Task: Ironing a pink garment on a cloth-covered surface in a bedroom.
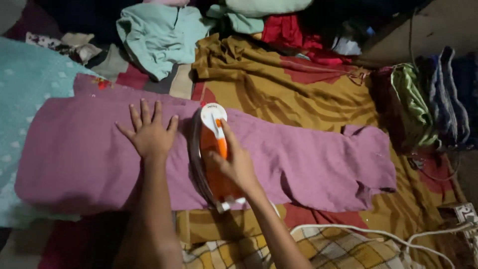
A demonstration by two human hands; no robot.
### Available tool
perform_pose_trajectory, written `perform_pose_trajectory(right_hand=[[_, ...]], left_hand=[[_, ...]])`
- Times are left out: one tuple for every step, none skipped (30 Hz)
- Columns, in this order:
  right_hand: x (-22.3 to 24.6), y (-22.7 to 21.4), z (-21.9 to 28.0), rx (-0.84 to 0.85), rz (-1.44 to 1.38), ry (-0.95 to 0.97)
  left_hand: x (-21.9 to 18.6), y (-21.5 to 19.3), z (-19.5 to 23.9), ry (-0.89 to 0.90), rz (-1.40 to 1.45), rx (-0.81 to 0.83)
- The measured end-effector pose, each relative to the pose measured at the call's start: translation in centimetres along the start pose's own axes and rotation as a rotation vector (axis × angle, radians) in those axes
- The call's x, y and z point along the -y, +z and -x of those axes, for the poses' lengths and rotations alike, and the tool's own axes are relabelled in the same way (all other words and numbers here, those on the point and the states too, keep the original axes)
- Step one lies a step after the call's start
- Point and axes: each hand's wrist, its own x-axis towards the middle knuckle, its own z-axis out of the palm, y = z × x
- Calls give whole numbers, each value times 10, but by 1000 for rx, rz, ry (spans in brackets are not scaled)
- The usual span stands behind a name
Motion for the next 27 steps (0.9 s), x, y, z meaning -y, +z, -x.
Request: perform_pose_trajectory(right_hand=[[3,-3,17,7,1,3],[6,-6,34,58,-21,47],[10,-11,50,109,-42,91],[8,-6,64,112,-42,84],[6,-2,77,78,-102,14],[4,1,91,46,-161,-53],[5,3,92,51,-160,-59],[5,5,94,28,-179,-61],[5,7,97,5,-198,-64],[9,6,95,9,-197,-63],[13,4,92,14,-198,-54],[18,6,88,18,-205,-48],[18,11,79,19,-211,-51],[18,16,70,21,-208,-38],[18,22,61,24,-205,-26],[12,31,47,35,-214,-22],[6,40,34,-22,-196,-174],[1,50,22,-84,-181,-326],[0,59,5,-78,-194,-321],[1,67,-15,-84,-159,-223],[3,74,-35,-86,-125,-125],[3,81,-52,-85,-134,-134],[3,88,-70,-121,-110,-143],[2,93,-85,-151,-79,-147],[8,91,-86,-146,-83,-151],[13,90,-84,-136,-70,-109],[17,88,-83,-127,-56,-67]], left_hand=[[-1,-1,1,-6,-1,5],[-1,-3,3,-9,10,-2],[0,-5,4,-12,20,-11],[0,-5,3,-18,18,-17],[0,-5,1,-8,22,-37],[-1,-5,0,1,27,-54],[0,-6,-1,-5,26,-58],[-2,-6,0,-12,28,-46],[-3,-5,1,-19,30,-34],[-3,-5,0,-22,29,-32],[-4,-5,-1,-21,24,-23],[-1,-7,-4,-16,13,-18],[-1,-5,-6,-16,7,-20],[0,-3,-9,-33,14,17],[1,-1,-12,-51,21,54],[3,3,-13,-58,8,60],[6,7,-13,-52,24,87],[9,11,-14,-40,40,114],[14,12,-14,-42,26,120],[17,12,-20,-79,87,198],[20,12,-25,-117,148,276],[23,7,-30,-118,140,266],[26,3,-34,-170,286,335],[27,0,-35,-224,438,409],[27,-1,-36,-230,435,405],[28,-2,-34,-229,464,413],[29,-3,-33,-227,493,421]])
